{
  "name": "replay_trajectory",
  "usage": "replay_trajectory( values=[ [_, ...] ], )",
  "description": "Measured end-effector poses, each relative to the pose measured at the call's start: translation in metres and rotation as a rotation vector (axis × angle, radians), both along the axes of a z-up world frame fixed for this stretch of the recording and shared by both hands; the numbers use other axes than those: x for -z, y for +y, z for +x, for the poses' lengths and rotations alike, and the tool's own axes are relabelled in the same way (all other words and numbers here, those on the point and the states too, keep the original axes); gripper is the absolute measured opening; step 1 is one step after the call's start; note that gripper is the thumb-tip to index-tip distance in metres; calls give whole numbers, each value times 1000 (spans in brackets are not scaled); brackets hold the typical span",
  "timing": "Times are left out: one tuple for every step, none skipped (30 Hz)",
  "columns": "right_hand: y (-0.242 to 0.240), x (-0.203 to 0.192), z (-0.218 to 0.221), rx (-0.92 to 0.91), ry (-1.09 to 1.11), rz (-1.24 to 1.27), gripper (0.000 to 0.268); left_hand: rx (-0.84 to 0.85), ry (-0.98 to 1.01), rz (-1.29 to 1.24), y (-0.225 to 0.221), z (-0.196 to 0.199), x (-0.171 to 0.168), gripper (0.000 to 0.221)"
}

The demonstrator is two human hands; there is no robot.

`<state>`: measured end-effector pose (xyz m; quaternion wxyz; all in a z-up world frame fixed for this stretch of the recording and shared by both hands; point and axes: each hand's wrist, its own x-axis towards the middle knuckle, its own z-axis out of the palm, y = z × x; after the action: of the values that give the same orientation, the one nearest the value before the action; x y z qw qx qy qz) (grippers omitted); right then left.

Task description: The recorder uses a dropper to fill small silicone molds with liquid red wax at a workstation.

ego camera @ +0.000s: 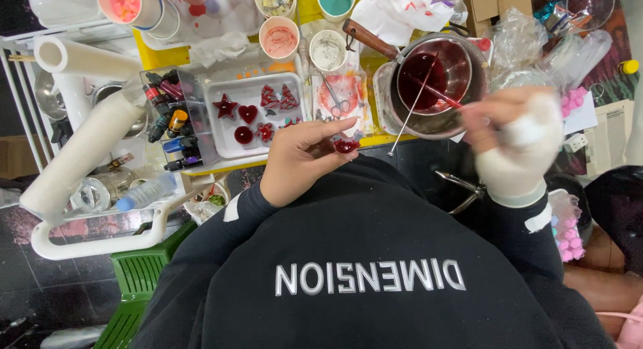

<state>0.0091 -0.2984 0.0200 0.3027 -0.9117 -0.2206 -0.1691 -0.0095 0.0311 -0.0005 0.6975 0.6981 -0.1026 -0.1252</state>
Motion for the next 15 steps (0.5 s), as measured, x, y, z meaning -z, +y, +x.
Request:
replay_trajectory(
  values=[
    [18,-16,8,-2,-1,-1,14,-2,-1,-1,2,-1,1,49],
    [35,-33,15,-140,-14,-72,21,14,-26,27,4,-2,3,52],
    [54,-49,23,-283,-29,-138,29,27,-50,55,7,-3,4,54],
    [63,-51,26,-288,-29,-138,29,23,-50,55,9,-3,3,54],
    [73,-53,29,-393,-12,-168,34,38,-68,88,12,-4,1,57],
    [83,-55,32,-499,5,-195,40,52,-86,122,15,-4,0,60],
    [89,-55,33,-503,2,-196,40,48,-88,123,16,-5,3,60],
    [95,-55,34,-544,-3,-213,42,43,-117,134,18,-7,6,61],
    [101,-55,34,-586,-6,-230,43,36,-143,145,20,-9,9,61],
    [106,-55,33,-592,-7,-230,43,30,-143,146,22,-10,9,61],
    [110,-55,32,-590,-31,-257,40,36,-143,150,24,-11,8,62],
    [114,-54,31,-587,-55,-283,38,42,-144,154,26,-12,8,62],
    [116,-54,31,-591,-55,-284,38,38,-143,154,27,-14,7,62],
    [119,-53,30,-611,-70,-301,35,42,-128,159,29,-15,7,63],
    [122,-53,30,-631,-84,-318,33,46,-112,164,30,-16,7,64]
  ],
)
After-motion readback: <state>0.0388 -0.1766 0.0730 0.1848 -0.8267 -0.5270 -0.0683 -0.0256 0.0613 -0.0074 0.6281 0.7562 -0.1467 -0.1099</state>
